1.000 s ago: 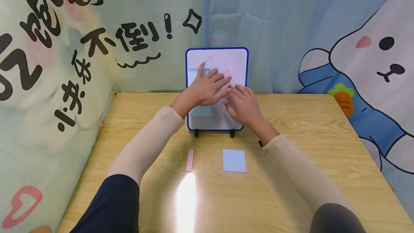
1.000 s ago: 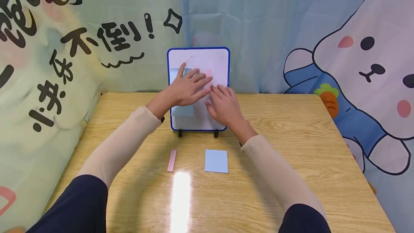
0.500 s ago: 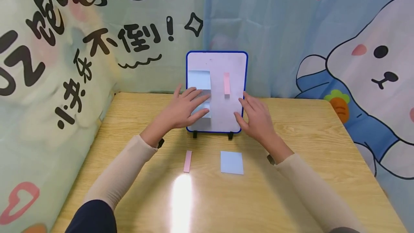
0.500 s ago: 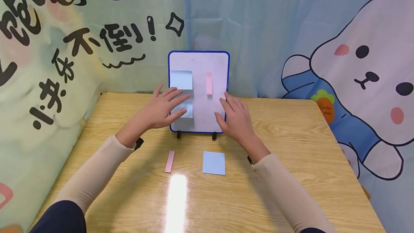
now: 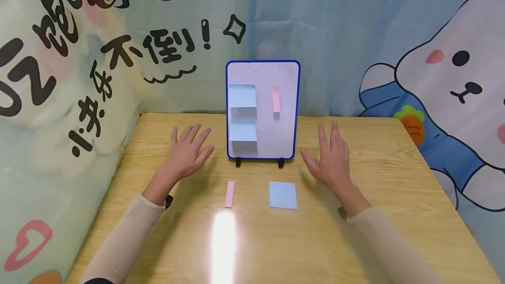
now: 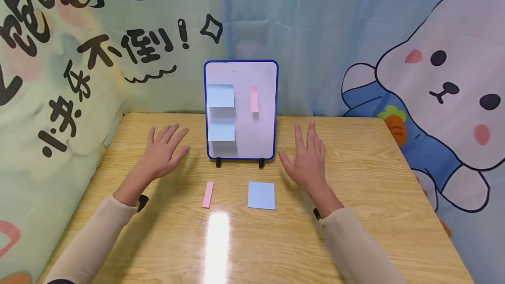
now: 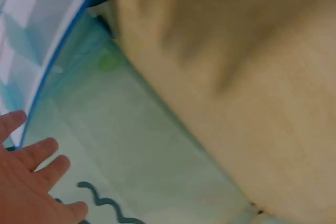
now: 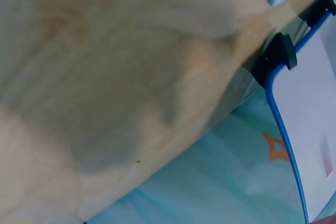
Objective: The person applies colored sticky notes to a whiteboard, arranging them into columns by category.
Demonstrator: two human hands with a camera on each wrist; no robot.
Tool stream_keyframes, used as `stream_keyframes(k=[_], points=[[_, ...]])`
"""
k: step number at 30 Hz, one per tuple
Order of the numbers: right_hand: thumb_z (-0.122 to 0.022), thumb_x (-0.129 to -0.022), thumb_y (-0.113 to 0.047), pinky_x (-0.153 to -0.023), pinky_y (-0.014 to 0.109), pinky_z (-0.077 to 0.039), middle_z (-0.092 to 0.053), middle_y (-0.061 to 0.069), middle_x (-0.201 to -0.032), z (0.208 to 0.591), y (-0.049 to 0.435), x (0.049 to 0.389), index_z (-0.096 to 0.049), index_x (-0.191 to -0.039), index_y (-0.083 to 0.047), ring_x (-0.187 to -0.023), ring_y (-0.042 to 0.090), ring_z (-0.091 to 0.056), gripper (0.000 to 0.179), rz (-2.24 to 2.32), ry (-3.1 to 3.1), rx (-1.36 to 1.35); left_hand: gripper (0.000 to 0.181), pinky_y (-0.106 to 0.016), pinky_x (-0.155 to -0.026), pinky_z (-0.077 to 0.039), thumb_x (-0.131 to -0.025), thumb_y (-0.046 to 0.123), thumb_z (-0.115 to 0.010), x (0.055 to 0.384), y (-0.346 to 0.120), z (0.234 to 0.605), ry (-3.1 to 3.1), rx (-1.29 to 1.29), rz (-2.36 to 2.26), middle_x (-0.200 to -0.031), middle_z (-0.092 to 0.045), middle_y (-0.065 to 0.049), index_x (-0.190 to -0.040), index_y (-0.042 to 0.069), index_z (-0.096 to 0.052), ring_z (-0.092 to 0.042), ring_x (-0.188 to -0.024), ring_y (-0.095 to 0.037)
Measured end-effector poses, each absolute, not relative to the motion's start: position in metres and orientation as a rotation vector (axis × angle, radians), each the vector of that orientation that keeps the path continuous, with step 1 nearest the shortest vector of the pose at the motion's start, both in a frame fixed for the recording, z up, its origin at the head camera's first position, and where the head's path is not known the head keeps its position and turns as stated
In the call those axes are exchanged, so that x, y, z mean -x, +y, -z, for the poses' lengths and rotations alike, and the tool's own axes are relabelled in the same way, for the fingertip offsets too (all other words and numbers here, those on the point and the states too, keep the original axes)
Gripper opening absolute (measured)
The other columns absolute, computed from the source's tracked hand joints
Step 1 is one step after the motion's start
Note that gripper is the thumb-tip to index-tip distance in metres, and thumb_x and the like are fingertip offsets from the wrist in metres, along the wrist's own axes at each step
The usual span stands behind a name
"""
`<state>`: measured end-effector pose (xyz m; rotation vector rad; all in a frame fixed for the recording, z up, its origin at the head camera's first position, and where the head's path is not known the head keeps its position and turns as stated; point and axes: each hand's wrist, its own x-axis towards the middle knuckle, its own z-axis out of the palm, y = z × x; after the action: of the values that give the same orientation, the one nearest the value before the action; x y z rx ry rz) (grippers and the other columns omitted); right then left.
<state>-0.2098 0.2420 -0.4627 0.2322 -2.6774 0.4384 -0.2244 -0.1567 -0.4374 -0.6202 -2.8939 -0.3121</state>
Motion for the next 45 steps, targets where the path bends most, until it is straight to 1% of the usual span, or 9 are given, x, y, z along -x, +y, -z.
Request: stream_keyframes(k=[5,11,14,18,25,30,37,41,45], points=[[-0.054,-0.085,-0.052,-0.106,0.061,-0.014,0.015,0.011,-0.155,0.474,0.242,0.204,-0.011,-0.149,-0.015,-0.137,0.042,-0.014,0.086,-0.391,-2.753,-0.198,0.063,-0.064,-0.107,0.002,-0.094,0.061,-0.021,0.217,-0.169,0.455,-2.993,0.539,0.329,-0.155,-0.012,-0.012,-0.148,0.029,-0.018,-0.013,-0.141,-0.036],[-0.047,-0.086,-0.058,-0.107,0.062,-0.011,0.02,0.009,-0.153,0.485,0.241,0.199,-0.006,-0.15,-0.017,-0.138,0.042,-0.01,0.086,-0.385,-2.842,-0.147,0.064,-0.065,-0.106,0.005,-0.093,0.062,-0.019,0.209,-0.175,0.47,-3.051,0.523,0.312,-0.156,0.001,-0.011,-0.149,0.032,-0.011,-0.004,-0.142,-0.036],[-0.045,-0.087,-0.059,-0.107,0.062,-0.011,0.022,0.009,-0.153,0.49,0.241,0.197,-0.005,-0.15,-0.018,-0.139,0.042,-0.009,0.085,-0.379,-2.867,-0.139,0.064,-0.065,-0.106,0.006,-0.093,0.063,-0.019,0.203,-0.175,0.475,-3.076,0.522,0.322,-0.156,0.003,-0.011,-0.148,0.032,-0.01,-0.002,-0.142,-0.036],[-0.047,-0.086,-0.058,-0.107,0.062,-0.01,0.019,0.011,-0.154,0.493,0.24,0.195,-0.007,-0.15,-0.018,-0.139,0.041,-0.009,0.085,-0.394,-2.865,-0.152,0.064,-0.064,-0.106,0.008,-0.093,0.063,-0.019,0.198,-0.175,0.48,-3.105,0.522,0.327,-0.156,0.005,-0.011,-0.148,0.032,-0.008,0.0,-0.142,-0.036],[-0.046,-0.087,-0.058,-0.107,0.062,-0.011,0.02,0.01,-0.153,0.49,0.233,0.19,-0.006,-0.15,-0.018,-0.141,0.039,-0.004,0.084,-0.417,-2.888,-0.172,0.065,-0.065,-0.106,0.006,-0.093,0.062,-0.02,0.192,-0.173,0.484,-3.135,0.526,0.339,-0.156,0.006,-0.011,-0.149,0.032,-0.006,0.001,-0.142,-0.036],[-0.054,-0.087,-0.05,-0.106,0.064,-0.012,0.01,0.015,-0.155,0.483,0.221,0.186,-0.015,-0.149,-0.014,-0.14,0.04,-0.007,0.082,-0.484,-2.84,-0.246,0.066,-0.064,-0.107,0.005,-0.093,0.063,-0.019,0.188,-0.171,0.485,-3.13,0.529,0.341,-0.156,0.005,-0.01,-0.149,0.03,-0.006,-0.001,-0.143,-0.036],[-0.057,-0.085,-0.048,-0.106,0.062,-0.016,0.003,0.016,-0.155,0.479,0.195,0.184,-0.022,-0.147,-0.012,-0.137,0.041,-0.018,0.08,-0.465,-2.811,-0.34,0.066,-0.063,-0.107,0.005,-0.093,0.062,-0.019,0.178,-0.163,0.488,-3.094,0.587,0.358,-0.156,0.002,-0.01,-0.149,0.029,-0.005,-0.003,-0.143,-0.035],[-0.059,-0.084,-0.045,-0.105,0.061,-0.021,-0.009,0.022,-0.153,0.481,0.176,0.181,-0.029,-0.145,-0.01,-0.134,0.042,-0.024,0.077,-0.487,-2.726,-0.449,0.067,-0.062,-0.108,0.004,-0.094,0.06,-0.021,0.171,-0.16,0.488,-3.071,0.603,0.355,-0.156,0.0,-0.011,-0.149,0.027,-0.005,-0.005,-0.143,-0.035],[-0.059,-0.085,-0.045,-0.103,0.06,-0.026,-0.023,0.024,-0.148,0.478,0.149,0.174,-0.034,-0.142,-0.01,-0.133,0.04,-0.029,0.072,-0.507,-2.732,-0.523,0.067,-0.063,-0.108,0.002,-0.094,0.059,-0.024,0.163,-0.158,0.488,-3.056,0.635,0.35,-0.156,-0.003,-0.012,-0.149,0.025,-0.007,-0.007,-0.143,-0.034]])
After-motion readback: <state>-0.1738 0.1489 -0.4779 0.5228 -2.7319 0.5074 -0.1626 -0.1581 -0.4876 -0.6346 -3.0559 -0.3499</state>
